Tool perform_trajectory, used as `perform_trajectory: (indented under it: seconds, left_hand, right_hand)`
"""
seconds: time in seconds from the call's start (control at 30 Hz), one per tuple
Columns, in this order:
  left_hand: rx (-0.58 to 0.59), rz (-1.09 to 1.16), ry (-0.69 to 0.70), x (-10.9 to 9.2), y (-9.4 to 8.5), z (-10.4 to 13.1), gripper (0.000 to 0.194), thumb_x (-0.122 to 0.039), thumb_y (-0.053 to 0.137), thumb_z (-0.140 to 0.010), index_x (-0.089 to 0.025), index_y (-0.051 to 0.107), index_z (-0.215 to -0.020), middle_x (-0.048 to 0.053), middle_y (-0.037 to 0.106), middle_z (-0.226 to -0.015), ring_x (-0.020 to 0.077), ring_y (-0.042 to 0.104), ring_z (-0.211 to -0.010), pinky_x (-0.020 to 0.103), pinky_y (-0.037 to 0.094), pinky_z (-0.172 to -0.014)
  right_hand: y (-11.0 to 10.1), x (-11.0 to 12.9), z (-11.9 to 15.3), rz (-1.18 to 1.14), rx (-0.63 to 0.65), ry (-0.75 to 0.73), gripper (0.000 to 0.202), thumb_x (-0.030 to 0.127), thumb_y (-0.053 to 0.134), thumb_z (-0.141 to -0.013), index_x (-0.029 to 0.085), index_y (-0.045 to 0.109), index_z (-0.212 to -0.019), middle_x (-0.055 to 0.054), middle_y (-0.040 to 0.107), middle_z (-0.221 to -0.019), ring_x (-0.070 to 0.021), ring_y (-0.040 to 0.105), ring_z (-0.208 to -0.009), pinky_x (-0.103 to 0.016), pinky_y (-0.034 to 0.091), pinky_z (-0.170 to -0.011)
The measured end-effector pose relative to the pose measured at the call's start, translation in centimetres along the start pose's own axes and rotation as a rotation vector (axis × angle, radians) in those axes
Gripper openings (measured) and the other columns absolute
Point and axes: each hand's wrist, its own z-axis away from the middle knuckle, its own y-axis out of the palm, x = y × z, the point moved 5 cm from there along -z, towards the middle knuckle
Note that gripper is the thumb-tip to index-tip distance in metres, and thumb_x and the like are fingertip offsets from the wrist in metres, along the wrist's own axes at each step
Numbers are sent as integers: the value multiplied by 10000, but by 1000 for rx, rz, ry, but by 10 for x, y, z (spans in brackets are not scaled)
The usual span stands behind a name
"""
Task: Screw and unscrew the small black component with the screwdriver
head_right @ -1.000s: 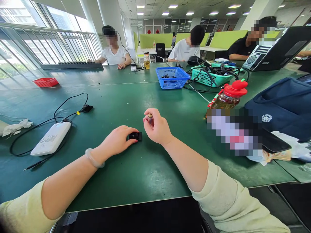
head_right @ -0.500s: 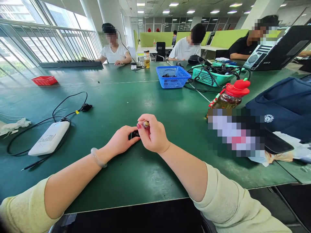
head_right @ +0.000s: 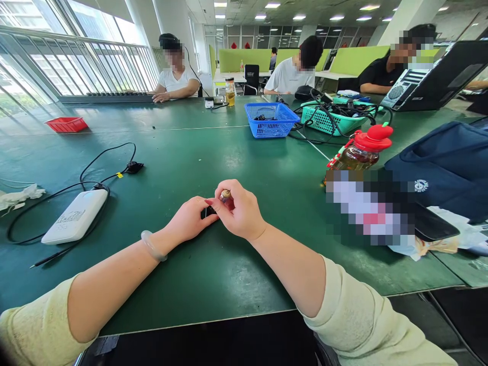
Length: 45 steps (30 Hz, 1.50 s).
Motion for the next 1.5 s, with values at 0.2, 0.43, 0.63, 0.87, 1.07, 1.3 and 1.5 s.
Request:
perform_trajectory:
  seconds: [0.2,0.43,0.63,0.87,1.07,1.3,1.5]
  left_hand:
    - [3,-3,-24,0,-1,0,277,-298,682,-899,-266,733,-1170,40,722,-959,239,655,-951,360,539,-877]
    - [-5,23,-3,1,-1,0,238,-307,665,-906,-294,742,-1131,26,736,-969,237,655,-944,369,538,-872]
    - [-1,25,4,-1,-2,0,265,-294,657,-909,-289,737,-1162,25,745,-1002,234,655,-958,364,528,-886]
    - [23,38,21,0,-1,0,219,-299,612,-930,-274,737,-1108,21,751,-1021,240,648,-984,384,512,-903]
    - [34,57,22,-2,-2,-1,212,-325,585,-941,-236,739,-1057,33,745,-972,237,638,-964,381,500,-905]
    - [62,52,-9,-1,-1,0,213,-341,581,-947,-223,732,-1042,48,735,-1004,250,629,-1003,391,496,-916]
    - [53,42,-24,-1,-3,-1,235,-303,650,-919,-243,726,-1133,45,726,-961,246,634,-973,382,517,-892]
  right_hand:
    - [1,-5,-6,-9,48,93,399,537,606,-933,226,480,-717,38,522,-601,-91,449,-505,-242,394,-500]
    - [2,-6,-9,22,45,22,592,632,622,-892,205,417,-537,37,437,-521,-86,387,-482,-246,335,-472]
    - [0,2,-6,69,19,-76,528,506,606,-948,206,413,-558,36,459,-535,-81,409,-486,-229,336,-466]
    - [2,4,-2,95,64,-126,488,443,553,-983,208,437,-573,31,474,-544,-82,435,-493,-224,346,-469]
    - [6,12,1,149,114,-257,485,416,537,-999,208,460,-568,26,496,-554,-77,454,-491,-199,378,-465]
    - [1,11,0,116,38,-226,441,380,559,-994,209,501,-592,23,537,-575,-76,475,-491,-206,387,-470]
    - [-2,8,-2,74,25,-171,398,340,569,-986,207,515,-615,25,564,-584,-85,501,-518,-228,388,-498]
